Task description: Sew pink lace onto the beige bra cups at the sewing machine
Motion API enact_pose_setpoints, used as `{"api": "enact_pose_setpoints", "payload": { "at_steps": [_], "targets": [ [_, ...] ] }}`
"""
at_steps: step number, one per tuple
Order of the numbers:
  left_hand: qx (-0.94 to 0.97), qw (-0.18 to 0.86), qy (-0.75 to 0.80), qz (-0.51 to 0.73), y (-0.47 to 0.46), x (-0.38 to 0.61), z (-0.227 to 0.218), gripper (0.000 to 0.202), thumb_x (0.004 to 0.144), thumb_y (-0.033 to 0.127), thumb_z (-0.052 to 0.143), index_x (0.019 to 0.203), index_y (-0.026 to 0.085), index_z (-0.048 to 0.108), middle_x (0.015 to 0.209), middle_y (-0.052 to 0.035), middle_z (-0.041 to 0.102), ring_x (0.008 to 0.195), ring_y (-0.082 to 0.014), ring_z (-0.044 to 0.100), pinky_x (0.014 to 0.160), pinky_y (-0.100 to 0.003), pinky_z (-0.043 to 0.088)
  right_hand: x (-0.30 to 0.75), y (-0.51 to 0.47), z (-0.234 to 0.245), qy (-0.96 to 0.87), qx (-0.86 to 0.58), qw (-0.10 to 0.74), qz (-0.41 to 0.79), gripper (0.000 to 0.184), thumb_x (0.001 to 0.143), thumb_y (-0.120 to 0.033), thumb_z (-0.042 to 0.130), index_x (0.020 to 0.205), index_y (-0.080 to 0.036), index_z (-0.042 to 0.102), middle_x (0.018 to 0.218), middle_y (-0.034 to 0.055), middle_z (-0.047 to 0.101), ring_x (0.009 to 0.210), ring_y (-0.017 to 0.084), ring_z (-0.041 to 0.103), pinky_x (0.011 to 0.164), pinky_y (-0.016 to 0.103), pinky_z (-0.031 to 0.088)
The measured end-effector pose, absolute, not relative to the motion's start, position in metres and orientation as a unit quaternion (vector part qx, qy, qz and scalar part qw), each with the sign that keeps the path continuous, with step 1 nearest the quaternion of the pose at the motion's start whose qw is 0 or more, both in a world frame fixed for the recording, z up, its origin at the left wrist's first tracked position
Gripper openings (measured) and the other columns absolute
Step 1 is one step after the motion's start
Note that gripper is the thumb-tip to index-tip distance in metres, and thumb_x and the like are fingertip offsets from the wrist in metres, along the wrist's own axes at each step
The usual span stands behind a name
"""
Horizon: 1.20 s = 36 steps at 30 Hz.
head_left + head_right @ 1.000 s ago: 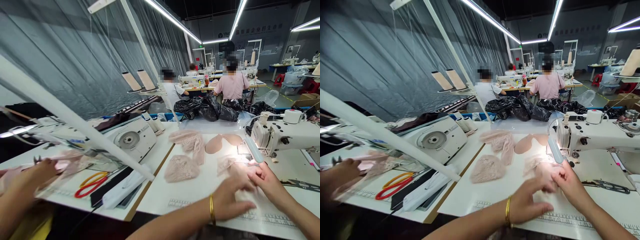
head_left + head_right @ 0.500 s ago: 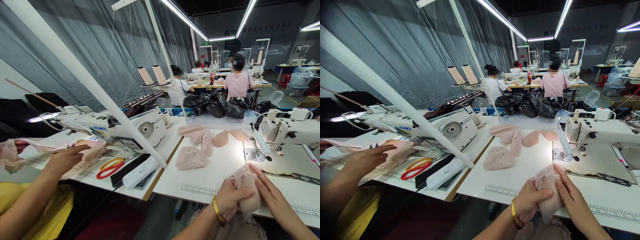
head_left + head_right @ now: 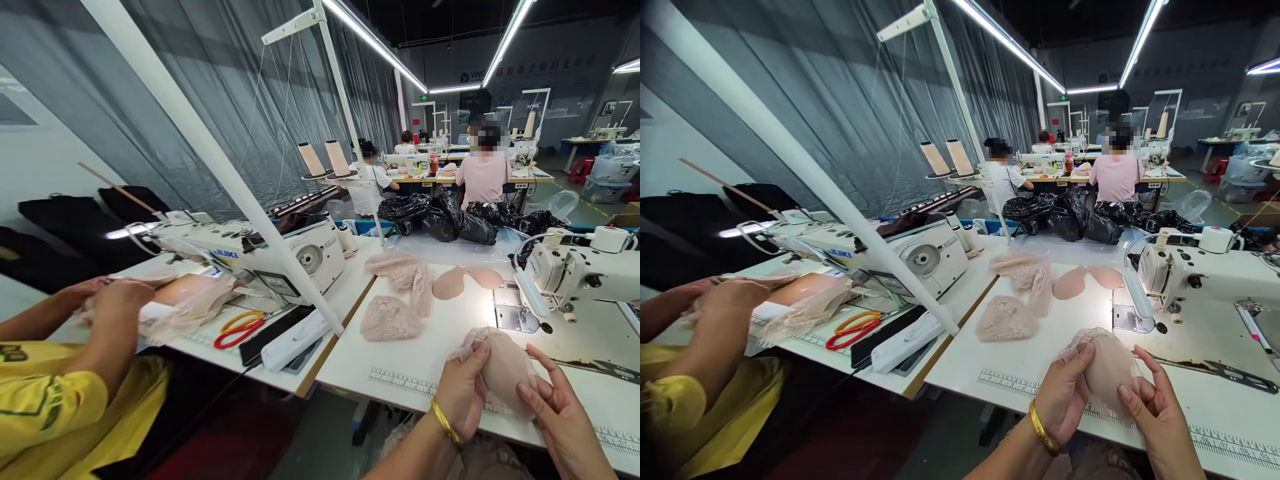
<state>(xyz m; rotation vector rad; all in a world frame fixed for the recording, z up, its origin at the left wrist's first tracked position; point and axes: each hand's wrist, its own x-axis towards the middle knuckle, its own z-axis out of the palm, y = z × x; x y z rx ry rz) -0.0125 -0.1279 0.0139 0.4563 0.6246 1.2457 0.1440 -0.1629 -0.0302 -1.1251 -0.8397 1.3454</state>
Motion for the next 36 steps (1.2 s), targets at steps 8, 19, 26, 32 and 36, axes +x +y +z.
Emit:
{"api": "enact_pose_setpoints", "payload": {
  "at_steps": [8,19,26,32,36],
  "targets": [
    [0.207,0.732,0.291,0.58,-0.127,-0.009,0.015,0.054,0.062,0.04,0.1,0.105,0.013,0.082,0.107,-0.0147,0.078,0.109,-0.03,0.069,0.1,-0.037,0.052,0.146,-0.163,-0.034,-0.349,-0.47,0.581,0.566,0.094,0.073,-0.056,0.092,0.153,-0.032,0.048,0.11,0.0065,0.077,0.101,0.031,0.073,0.09,0.043,0.059],
    [0.165,0.758,0.306,0.552,-0.122,0.0,0.027,0.05,0.057,0.036,0.103,0.093,0.01,0.081,0.094,-0.0114,0.078,0.086,-0.0211,0.069,0.082,-0.031,0.055,0.145,-0.169,-0.039,-0.359,-0.473,0.577,0.561,0.099,0.079,-0.056,0.089,0.159,-0.032,0.037,0.116,0.0042,0.075,0.112,0.025,0.069,0.097,0.032,0.054],
    [0.228,0.782,0.268,0.514,-0.107,-0.01,0.04,0.043,0.068,0.04,0.097,0.098,0.015,0.079,0.098,-0.009,0.078,0.091,-0.0224,0.071,0.089,-0.034,0.055,0.157,-0.17,-0.046,-0.438,-0.467,0.576,0.508,0.08,0.091,-0.056,0.077,0.157,-0.03,0.038,0.082,-0.0013,0.069,0.078,0.02,0.067,0.077,0.03,0.055],
    [0.765,0.603,0.136,0.182,-0.088,-0.033,0.042,0.022,0.084,0.039,0.079,0.097,0.021,0.076,0.101,-0.0059,0.076,0.1,-0.0273,0.068,0.104,-0.047,0.044,0.206,-0.124,-0.03,-0.758,-0.392,0.46,0.245,0.017,0.107,-0.035,0.054,0.112,-0.027,0.068,0.1,0.0056,0.071,0.09,0.022,0.066,0.079,0.033,0.055],
    [0.96,0.27,0.077,0.004,-0.052,-0.025,0.041,0.013,0.078,0.006,0.069,0.077,0.019,0.069,0.108,-0.0034,0.075,0.118,-0.0307,0.061,0.113,-0.06,0.023,0.228,-0.071,-0.008,-0.9,-0.308,0.309,-0.021,0.03,0.109,-0.014,0.043,0.098,-0.024,0.069,0.1,0.0051,0.073,0.093,0.021,0.062,0.078,0.032,0.05]
  ]
}}
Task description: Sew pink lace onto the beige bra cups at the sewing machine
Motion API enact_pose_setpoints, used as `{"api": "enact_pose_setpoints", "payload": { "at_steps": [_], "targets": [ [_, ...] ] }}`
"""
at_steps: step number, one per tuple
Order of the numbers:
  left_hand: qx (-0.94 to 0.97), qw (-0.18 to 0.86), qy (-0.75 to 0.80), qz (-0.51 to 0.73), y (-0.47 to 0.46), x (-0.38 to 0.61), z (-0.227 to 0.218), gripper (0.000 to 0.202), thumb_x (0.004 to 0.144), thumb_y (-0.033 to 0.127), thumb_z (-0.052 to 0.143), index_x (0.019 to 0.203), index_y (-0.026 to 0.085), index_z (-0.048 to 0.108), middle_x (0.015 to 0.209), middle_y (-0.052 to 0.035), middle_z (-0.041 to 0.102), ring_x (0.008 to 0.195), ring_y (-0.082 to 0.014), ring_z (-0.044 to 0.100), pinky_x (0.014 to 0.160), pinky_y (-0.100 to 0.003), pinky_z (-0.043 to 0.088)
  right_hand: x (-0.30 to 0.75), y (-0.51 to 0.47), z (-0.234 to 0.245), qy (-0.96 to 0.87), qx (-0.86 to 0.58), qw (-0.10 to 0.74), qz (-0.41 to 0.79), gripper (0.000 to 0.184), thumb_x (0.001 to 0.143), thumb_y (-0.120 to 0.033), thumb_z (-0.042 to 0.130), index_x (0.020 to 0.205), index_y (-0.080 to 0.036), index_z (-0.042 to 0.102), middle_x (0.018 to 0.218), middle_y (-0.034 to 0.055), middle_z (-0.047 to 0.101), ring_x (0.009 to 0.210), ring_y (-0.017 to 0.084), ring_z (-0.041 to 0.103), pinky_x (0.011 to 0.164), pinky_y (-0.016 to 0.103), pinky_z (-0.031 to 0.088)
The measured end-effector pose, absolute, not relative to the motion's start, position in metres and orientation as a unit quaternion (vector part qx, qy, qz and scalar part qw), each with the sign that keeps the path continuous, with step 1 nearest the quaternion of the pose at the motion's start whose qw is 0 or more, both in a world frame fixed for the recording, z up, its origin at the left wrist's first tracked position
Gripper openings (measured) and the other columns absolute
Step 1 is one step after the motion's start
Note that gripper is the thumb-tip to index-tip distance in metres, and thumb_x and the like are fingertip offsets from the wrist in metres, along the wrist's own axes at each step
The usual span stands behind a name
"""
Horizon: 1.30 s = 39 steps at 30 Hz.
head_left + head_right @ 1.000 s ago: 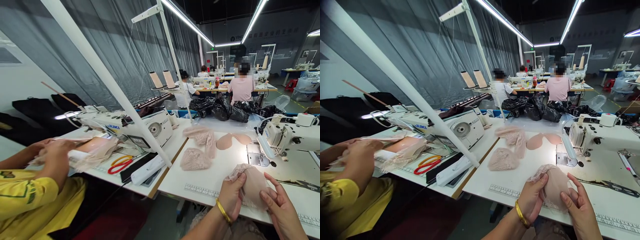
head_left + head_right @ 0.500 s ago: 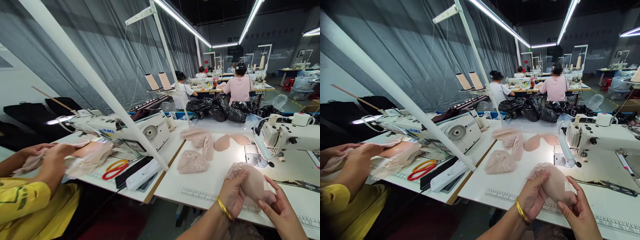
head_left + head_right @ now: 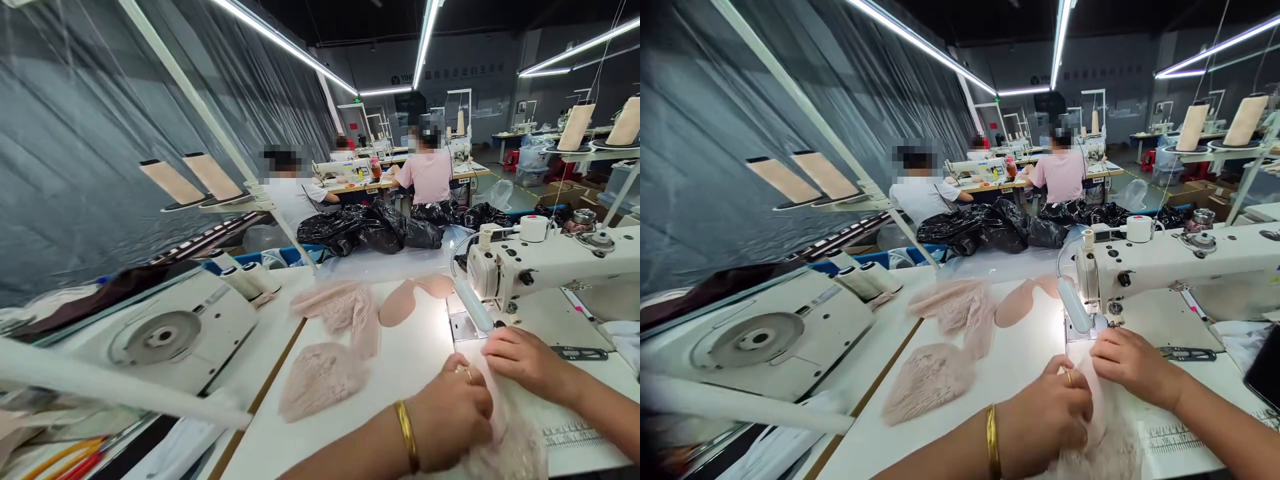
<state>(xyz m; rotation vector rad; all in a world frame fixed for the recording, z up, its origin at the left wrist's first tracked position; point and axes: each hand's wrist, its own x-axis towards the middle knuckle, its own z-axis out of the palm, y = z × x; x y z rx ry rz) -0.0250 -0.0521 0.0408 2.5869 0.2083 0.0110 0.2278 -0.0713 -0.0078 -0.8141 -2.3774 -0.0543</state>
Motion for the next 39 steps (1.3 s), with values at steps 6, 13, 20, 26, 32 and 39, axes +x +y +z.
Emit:
{"api": "enact_pose_setpoints", "payload": {
  "at_steps": [6,13,20,26,32,39],
  "targets": [
    [0.974,0.186,0.119,-0.044,-0.01,-0.014,0.041,0.024,0.075,0.008,0.077,0.091,0.026,0.077,0.13,0.0018,0.071,0.135,-0.0335,0.053,0.11,-0.055,0.031,0.234,-0.049,-0.011,-0.894,-0.362,0.263,-0.015,0.039,0.105,-0.006,0.037,0.1,-0.024,0.071,0.099,0.0058,0.072,0.102,0.021,0.062,0.072,0.028,0.049],
    [0.954,0.218,0.207,-0.024,-0.027,-0.008,0.039,0.011,0.086,0.02,0.074,0.093,0.028,0.078,0.133,0.0012,0.068,0.121,-0.0341,0.06,0.105,-0.067,0.033,0.242,-0.061,-0.015,-0.874,-0.418,0.243,0.054,0.038,0.103,-0.01,0.04,0.106,-0.028,0.074,0.108,0.0048,0.073,0.096,0.021,0.065,0.077,0.029,0.052],
    [0.943,0.213,0.257,-0.006,-0.036,0.003,0.036,0.018,0.083,0.018,0.071,0.097,0.028,0.077,0.134,0.0011,0.067,0.118,-0.0324,0.06,0.106,-0.071,0.032,0.245,-0.053,-0.026,-0.855,-0.455,0.247,0.047,0.04,0.105,-0.02,0.038,0.117,-0.029,0.075,0.116,0.005,0.075,0.095,0.026,0.068,0.083,0.037,0.058],
    [0.942,0.213,0.26,0.019,-0.038,0.005,0.028,0.018,0.082,0.018,0.069,0.095,0.027,0.077,0.135,-0.0004,0.067,0.115,-0.0311,0.062,0.107,-0.069,0.03,0.251,-0.052,-0.036,-0.853,-0.464,0.24,-0.007,0.041,0.104,-0.018,0.038,0.123,-0.029,0.073,0.113,0.0041,0.076,0.087,0.025,0.066,0.079,0.035,0.057],
    [0.944,0.221,0.239,0.052,-0.039,0.004,0.013,0.017,0.082,0.022,0.069,0.096,0.028,0.077,0.134,-0.002,0.068,0.109,-0.0316,0.063,0.104,-0.066,0.03,0.251,-0.052,-0.034,-0.852,-0.456,0.257,-0.003,0.038,0.102,-0.017,0.041,0.115,-0.032,0.074,0.103,0.0026,0.076,0.082,0.025,0.065,0.075,0.035,0.056],
    [0.949,0.224,0.219,0.044,-0.035,0.001,0.017,0.03,0.072,0.013,0.069,0.097,0.027,0.077,0.138,-0.0012,0.066,0.112,-0.0299,0.063,0.097,-0.055,0.035,0.25,-0.051,-0.037,-0.854,-0.454,0.253,-0.023,0.037,0.103,-0.017,0.038,0.107,-0.029,0.073,0.096,0.0037,0.073,0.078,0.024,0.06,0.071,0.034,0.051]
  ]
}}
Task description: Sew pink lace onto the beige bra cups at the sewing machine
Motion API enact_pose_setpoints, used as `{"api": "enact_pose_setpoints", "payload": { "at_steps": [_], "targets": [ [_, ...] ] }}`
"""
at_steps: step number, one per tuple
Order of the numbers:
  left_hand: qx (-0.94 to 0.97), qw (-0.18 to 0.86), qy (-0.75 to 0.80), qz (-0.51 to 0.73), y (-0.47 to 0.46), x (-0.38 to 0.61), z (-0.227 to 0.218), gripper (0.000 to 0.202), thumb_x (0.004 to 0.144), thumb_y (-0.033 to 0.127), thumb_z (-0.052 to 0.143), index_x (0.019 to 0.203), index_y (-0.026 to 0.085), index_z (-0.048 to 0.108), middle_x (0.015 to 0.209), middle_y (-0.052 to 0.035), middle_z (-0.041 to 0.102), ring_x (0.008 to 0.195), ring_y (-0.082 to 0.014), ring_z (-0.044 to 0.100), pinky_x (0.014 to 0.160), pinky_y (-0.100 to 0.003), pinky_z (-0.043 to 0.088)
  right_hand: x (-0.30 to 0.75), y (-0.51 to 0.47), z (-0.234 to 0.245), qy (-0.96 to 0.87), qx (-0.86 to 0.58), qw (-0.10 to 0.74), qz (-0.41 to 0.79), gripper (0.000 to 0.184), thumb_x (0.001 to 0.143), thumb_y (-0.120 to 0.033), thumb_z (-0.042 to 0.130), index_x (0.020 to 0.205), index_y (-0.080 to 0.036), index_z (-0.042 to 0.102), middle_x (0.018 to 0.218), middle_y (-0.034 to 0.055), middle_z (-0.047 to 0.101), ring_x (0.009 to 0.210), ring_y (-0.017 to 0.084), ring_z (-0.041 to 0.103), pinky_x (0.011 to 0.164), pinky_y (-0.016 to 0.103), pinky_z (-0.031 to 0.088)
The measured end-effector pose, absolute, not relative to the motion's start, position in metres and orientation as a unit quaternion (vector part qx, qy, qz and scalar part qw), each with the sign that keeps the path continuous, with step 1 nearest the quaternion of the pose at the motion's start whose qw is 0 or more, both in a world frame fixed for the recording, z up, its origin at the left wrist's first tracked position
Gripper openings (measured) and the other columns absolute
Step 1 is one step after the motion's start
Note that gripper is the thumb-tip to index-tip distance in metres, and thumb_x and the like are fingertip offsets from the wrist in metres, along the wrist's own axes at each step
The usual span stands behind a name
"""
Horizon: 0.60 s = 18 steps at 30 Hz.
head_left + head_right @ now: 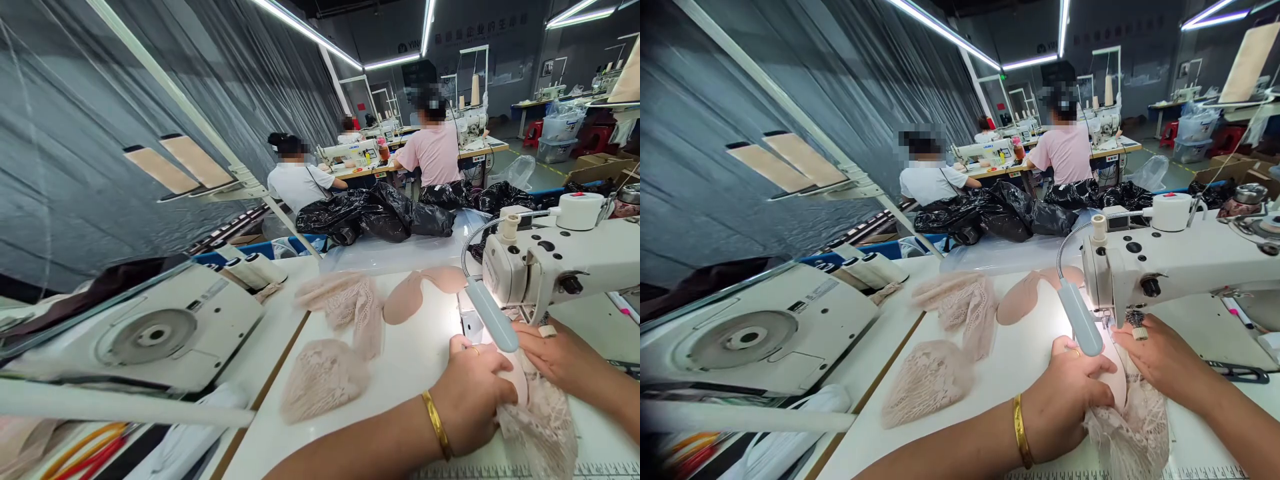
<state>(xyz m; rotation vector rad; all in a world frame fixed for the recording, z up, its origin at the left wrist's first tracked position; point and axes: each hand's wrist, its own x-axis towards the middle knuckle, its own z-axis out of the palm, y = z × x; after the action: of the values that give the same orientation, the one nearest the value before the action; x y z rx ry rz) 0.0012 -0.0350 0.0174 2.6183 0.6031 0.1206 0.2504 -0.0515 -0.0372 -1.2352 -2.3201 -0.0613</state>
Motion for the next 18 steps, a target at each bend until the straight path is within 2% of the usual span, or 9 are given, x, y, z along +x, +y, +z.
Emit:
{"api": "enact_pose_setpoints", "payload": {
  "at_steps": [7,10,14,18],
  "targets": [
    [0.96,0.197,0.199,0.023,-0.013,-0.004,0.031,0.029,0.075,0.009,0.07,0.096,0.027,0.077,0.136,-0.0001,0.068,0.121,-0.0272,0.062,0.099,-0.048,0.034,0.249,-0.052,-0.031,-0.863,-0.434,0.242,-0.096,0.037,0.104,-0.015,0.035,0.108,-0.026,0.07,0.095,0.0035,0.072,0.074,0.025,0.055,0.07,0.036,0.047],
    [0.966,0.173,0.192,0.012,-0.001,-0.005,0.035,0.03,0.074,0.006,0.07,0.095,0.026,0.077,0.134,-0.0003,0.069,0.114,-0.0243,0.064,0.1,-0.046,0.034,0.249,-0.052,-0.026,-0.868,-0.427,0.238,-0.083,0.035,0.103,-0.012,0.036,0.109,-0.027,0.068,0.102,0.0028,0.073,0.078,0.025,0.056,0.071,0.035,0.047],
    [0.976,0.133,0.174,0.0,0.009,-0.005,0.039,0.027,0.072,0.004,0.069,0.09,0.022,0.075,0.125,-0.0005,0.073,0.1,-0.0215,0.065,0.098,-0.044,0.035,0.251,-0.056,-0.023,-0.88,-0.421,0.22,0.006,0.034,0.104,-0.011,0.036,0.102,-0.027,0.067,0.114,0.0027,0.071,0.089,0.023,0.061,0.074,0.032,0.048],
    [0.985,0.109,0.135,0.005,0.008,-0.006,0.042,0.028,0.068,0.002,0.069,0.09,0.02,0.071,0.12,0.0007,0.075,0.097,-0.0217,0.065,0.097,-0.044,0.035,0.253,-0.058,-0.02,-0.889,-0.405,0.211,0.027,0.034,0.104,-0.01,0.036,0.085,-0.025,0.06,0.087,0.0019,0.064,0.076,0.021,0.057,0.067,0.032,0.044]
  ]
}}
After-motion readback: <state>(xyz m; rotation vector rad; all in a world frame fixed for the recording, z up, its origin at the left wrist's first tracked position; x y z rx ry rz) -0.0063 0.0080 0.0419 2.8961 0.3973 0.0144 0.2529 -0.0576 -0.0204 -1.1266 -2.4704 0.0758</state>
